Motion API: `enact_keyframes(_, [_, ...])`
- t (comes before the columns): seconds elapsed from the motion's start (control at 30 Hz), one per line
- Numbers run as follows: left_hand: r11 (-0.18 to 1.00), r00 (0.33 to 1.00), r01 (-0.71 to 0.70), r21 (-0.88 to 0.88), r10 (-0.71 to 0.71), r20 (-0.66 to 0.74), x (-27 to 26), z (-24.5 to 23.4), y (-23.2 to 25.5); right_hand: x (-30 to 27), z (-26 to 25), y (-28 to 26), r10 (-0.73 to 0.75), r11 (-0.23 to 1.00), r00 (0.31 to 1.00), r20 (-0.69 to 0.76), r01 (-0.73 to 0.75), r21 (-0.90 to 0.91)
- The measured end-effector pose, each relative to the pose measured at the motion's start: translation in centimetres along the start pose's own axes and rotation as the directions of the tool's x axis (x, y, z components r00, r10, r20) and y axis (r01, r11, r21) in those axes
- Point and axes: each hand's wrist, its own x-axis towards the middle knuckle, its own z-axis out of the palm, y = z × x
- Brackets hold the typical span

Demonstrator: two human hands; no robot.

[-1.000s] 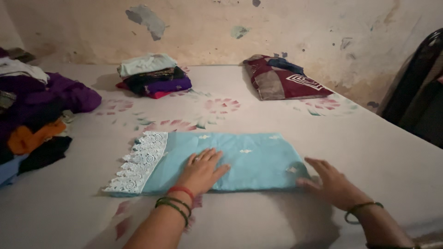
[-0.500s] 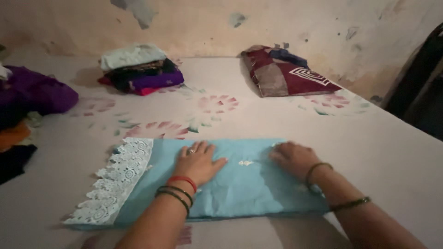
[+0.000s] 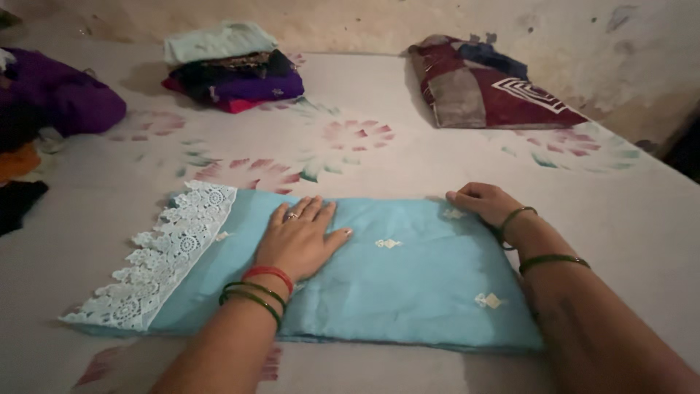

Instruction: The person folds a light blue garment by hand on a bed, smoothing the fabric and aligning the edges before placing it onto a stack of folded items.

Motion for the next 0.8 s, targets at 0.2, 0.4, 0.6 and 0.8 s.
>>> enact_keyframes(0.2, [1.000, 1.000, -0.011, 0.011, 0.011, -0.017, 0.1, 0.4, -0.1, -0.1, 0.0, -0.1, -0.070, 0.997, 0.997, 0.019, 0.070, 0.021])
enact_keyframes(0.4, [1.000, 0.999, -0.013, 0.008, 0.013, -0.038, 0.2, 0.7, -0.2, 0.2, 0.0, -0.5, -0.203, 0.965, 0.978, -0.037, 0.207, 0.159])
enact_keyframes(0.6, [1.000, 1.000, -0.007, 0.009, 0.007, -0.017, 0.1, 0.4, -0.1, 0.8, -0.6, -0.6, -0.059, 0.905, 0.998, 0.028, 0.065, -0.421])
enact_keyframes(0.8, [1.000, 1.000, 0.003, -0.010, -0.003, 0.001, 0.1, 0.2, -0.1, 1.8, -0.2, 2.3, -0.117, 0.923, 0.990, -0.077, 0.080, -0.377])
